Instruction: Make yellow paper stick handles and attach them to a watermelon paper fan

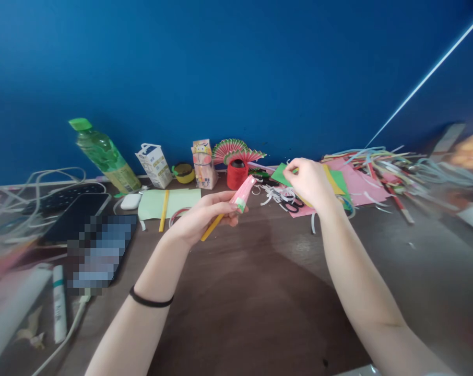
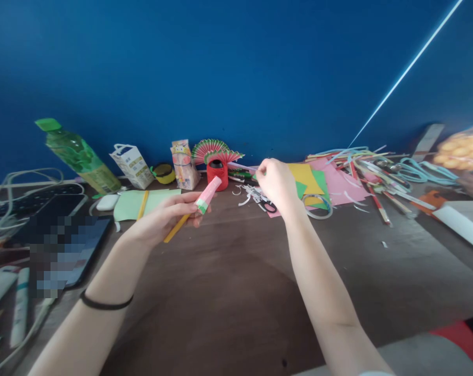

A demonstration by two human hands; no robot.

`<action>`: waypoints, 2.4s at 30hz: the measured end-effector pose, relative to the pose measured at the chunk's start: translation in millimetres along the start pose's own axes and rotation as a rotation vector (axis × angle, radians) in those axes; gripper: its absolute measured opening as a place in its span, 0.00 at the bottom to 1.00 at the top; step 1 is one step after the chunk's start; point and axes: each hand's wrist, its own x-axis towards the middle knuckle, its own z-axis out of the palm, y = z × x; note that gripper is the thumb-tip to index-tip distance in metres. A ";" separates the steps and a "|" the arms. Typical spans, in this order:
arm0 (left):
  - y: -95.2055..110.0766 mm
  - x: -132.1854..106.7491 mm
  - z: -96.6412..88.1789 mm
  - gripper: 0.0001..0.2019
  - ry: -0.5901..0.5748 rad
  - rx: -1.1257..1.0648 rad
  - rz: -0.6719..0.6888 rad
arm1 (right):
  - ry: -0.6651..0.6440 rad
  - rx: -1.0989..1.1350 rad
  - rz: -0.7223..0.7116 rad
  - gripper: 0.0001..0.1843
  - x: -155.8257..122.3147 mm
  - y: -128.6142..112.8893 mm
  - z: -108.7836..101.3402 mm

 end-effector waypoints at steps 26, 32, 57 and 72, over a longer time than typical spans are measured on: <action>2.0 1.3 5.7 0.10 -0.049 0.010 0.015 | -0.335 0.462 -0.662 0.02 -32.0 -54.3 -12.4; 0.4 3.1 6.3 0.10 -0.027 0.052 0.028 | -0.314 0.393 -0.644 0.02 -35.8 -57.6 -12.0; -15.0 5.7 -2.5 0.22 -0.146 -0.168 0.078 | -0.582 1.143 -0.238 0.14 -25.4 -51.8 9.2; -17.0 -6.7 -77.8 0.16 0.883 0.811 -0.129 | -0.351 1.010 -0.224 0.14 -16.3 -35.1 6.5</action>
